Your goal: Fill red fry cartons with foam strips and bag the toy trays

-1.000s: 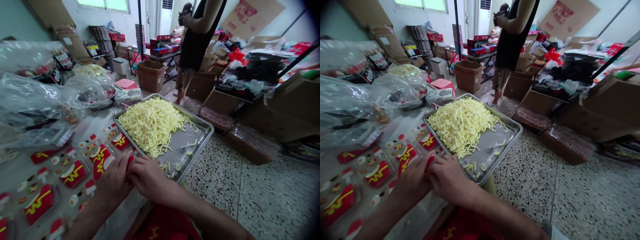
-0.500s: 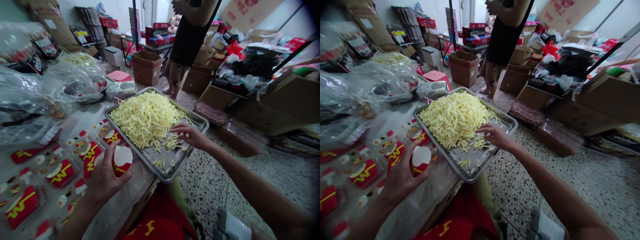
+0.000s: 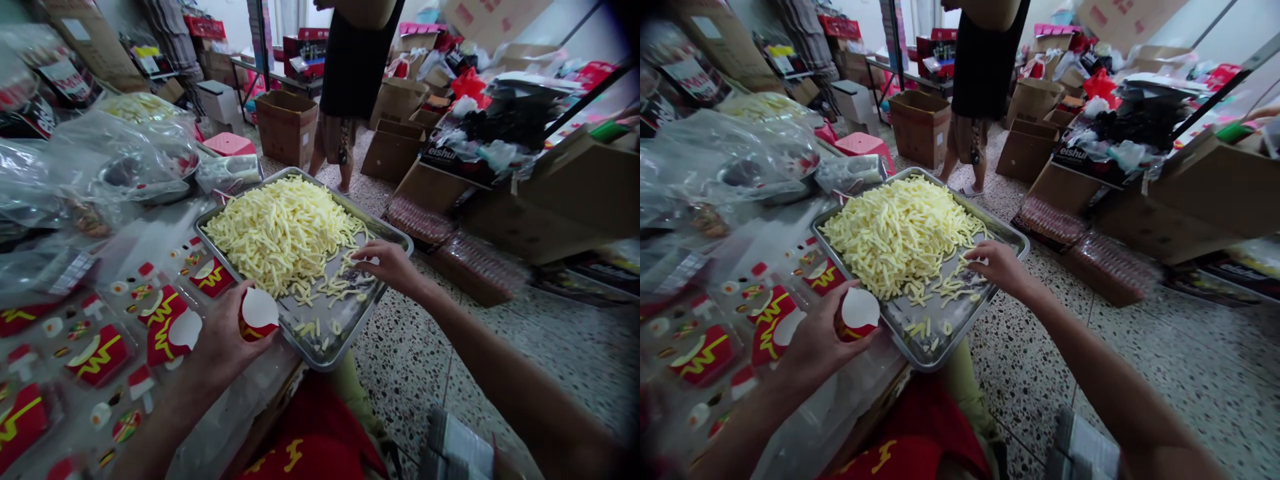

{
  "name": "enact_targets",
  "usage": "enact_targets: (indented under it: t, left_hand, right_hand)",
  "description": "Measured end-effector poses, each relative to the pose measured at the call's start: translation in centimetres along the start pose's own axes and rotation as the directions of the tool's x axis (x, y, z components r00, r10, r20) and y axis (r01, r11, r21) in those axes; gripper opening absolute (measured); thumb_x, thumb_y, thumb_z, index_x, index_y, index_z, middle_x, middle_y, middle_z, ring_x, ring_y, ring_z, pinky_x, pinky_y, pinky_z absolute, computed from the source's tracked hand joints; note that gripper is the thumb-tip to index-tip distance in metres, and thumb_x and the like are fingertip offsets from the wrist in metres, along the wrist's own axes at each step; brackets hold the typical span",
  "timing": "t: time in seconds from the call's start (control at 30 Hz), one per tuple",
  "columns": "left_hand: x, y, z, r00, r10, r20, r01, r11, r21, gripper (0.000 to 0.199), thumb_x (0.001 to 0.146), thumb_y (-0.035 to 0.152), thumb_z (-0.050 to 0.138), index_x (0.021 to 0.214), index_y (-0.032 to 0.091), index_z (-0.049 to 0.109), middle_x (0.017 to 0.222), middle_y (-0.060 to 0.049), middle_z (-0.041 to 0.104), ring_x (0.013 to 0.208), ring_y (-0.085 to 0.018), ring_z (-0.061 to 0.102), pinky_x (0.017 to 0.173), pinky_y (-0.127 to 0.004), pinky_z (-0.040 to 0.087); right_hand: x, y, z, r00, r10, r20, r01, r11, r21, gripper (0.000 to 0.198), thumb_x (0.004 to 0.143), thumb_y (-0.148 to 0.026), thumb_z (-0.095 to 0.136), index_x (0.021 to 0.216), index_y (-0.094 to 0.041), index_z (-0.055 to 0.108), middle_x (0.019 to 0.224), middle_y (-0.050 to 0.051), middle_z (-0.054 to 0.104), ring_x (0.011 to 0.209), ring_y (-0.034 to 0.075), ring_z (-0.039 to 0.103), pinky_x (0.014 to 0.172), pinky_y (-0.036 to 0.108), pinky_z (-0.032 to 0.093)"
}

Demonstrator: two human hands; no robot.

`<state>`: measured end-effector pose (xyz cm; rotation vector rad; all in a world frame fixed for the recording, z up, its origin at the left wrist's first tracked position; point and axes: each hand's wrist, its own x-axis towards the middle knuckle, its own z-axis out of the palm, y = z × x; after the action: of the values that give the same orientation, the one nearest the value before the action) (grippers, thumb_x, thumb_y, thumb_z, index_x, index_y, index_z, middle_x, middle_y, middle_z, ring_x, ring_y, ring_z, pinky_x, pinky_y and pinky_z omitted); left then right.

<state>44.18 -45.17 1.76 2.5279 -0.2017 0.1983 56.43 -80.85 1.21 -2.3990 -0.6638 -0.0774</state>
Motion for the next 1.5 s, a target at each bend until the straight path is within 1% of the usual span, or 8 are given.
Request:
enact_targets:
  t: [0.27, 0.47, 0.77, 0.9, 1.2, 1.33, 1.4, 1.5]
  left_hand:
    - [2.1, 2.5, 0.7, 0.994, 0.086, 0.065, -0.087, 0.996, 0.006, 0.082, 0.073, 0.034, 0.078, 0.144, 0.019, 0.040, 0.139, -0.013, 0.058, 0.126, -0.029, 0.058, 0.107, -0.045, 0.048]
    - [1.9, 1.8, 0.4, 0.994, 0.067, 0.090, -0.066, 0.998, -0.015, 0.083, 0.073, 0.037, 0.078, 0.145, 0.021, 0.040, 0.140, -0.012, 0.058, 0.125, -0.029, 0.059, 0.106, -0.045, 0.049]
    - [2.2, 2.3, 0.5, 0.981, 0.124, 0.151, -0.126, 0.992, 0.005, 0.084, 0.075, 0.037, 0.076, 0.147, 0.018, 0.037, 0.141, -0.013, 0.057, 0.127, -0.030, 0.058, 0.106, -0.044, 0.049]
    - [2.5, 2.5, 0.6, 0.978, 0.128, 0.166, -0.130, 0.992, -0.003, 0.085, 0.075, 0.037, 0.076, 0.147, 0.020, 0.036, 0.142, -0.012, 0.056, 0.128, -0.030, 0.057, 0.106, -0.043, 0.049]
    - [3.8, 5.2, 1.9, 0.955, -0.010, 0.298, -0.051, 0.979, 0.198, 0.080, 0.075, 0.033, 0.075, 0.144, 0.017, 0.040, 0.129, -0.012, 0.062, 0.115, -0.031, 0.062, 0.093, -0.041, 0.053]
    - [3.5, 5.0, 1.7, 0.962, -0.003, 0.272, -0.088, 0.944, 0.319, 0.079, 0.073, 0.030, 0.077, 0.143, 0.016, 0.042, 0.125, -0.013, 0.062, 0.111, -0.031, 0.063, 0.090, -0.041, 0.052]
    - [3.7, 5.0, 1.9, 0.969, 0.016, 0.247, -0.097, 0.943, 0.318, 0.080, 0.073, 0.031, 0.078, 0.142, 0.016, 0.043, 0.124, -0.013, 0.063, 0.110, -0.031, 0.063, 0.090, -0.040, 0.052]
    - [4.7, 5.6, 3.4, 0.975, 0.018, 0.222, -0.061, 0.980, 0.187, 0.081, 0.070, 0.037, 0.081, 0.140, 0.016, 0.046, 0.124, -0.013, 0.064, 0.112, -0.031, 0.063, 0.093, -0.040, 0.052]
  right_hand:
    - [0.0, -2.0, 2.4, 0.960, -0.117, 0.255, 0.152, 0.981, -0.120, 0.017, 0.091, -0.026, 0.068, 0.103, -0.019, 0.078, 0.091, 0.007, 0.071, 0.081, 0.016, 0.064, 0.072, 0.026, 0.044]
    - [1.3, -2.3, 2.7, 0.896, -0.024, 0.444, 0.110, 0.980, -0.169, 0.025, 0.087, -0.025, 0.073, 0.112, -0.021, 0.075, 0.086, 0.004, 0.071, 0.078, 0.016, 0.062, 0.070, 0.026, 0.042]
    - [1.5, -3.8, 2.9, 0.918, 0.019, 0.396, 0.099, 0.956, -0.275, 0.027, 0.084, -0.033, 0.077, 0.108, -0.021, 0.077, 0.103, 0.008, 0.067, 0.088, 0.018, 0.062, 0.077, 0.028, 0.044]
    - [1.3, -3.6, 4.0, 0.901, 0.112, 0.420, 0.054, 0.930, -0.363, 0.019, 0.086, -0.034, 0.072, 0.098, -0.020, 0.076, 0.092, 0.006, 0.067, 0.082, 0.018, 0.061, 0.073, 0.027, 0.042]
    - [0.7, -4.4, 6.4, 0.911, 0.201, 0.361, -0.049, 0.920, -0.388, 0.011, 0.078, -0.017, 0.064, 0.081, -0.012, 0.073, 0.086, 0.010, 0.070, 0.075, 0.018, 0.062, 0.066, 0.028, 0.040]
    - [1.0, -4.4, 4.7, 0.901, 0.341, 0.267, -0.371, 0.926, 0.067, 0.015, 0.079, -0.029, 0.066, 0.075, -0.015, 0.071, 0.062, 0.001, 0.064, 0.056, 0.012, 0.055, 0.053, 0.024, 0.038]
    - [1.3, -4.7, 3.8, 0.871, 0.397, 0.290, -0.490, 0.749, 0.446, 0.024, 0.077, -0.039, 0.070, 0.070, -0.016, 0.068, 0.054, -0.002, 0.059, 0.047, 0.010, 0.050, 0.047, 0.022, 0.036]
    - [1.6, -5.6, 3.3, 0.854, 0.365, 0.372, -0.513, 0.466, 0.721, 0.034, 0.067, -0.047, 0.079, 0.069, -0.016, 0.066, 0.050, -0.003, 0.057, 0.042, 0.008, 0.046, 0.043, 0.020, 0.035]
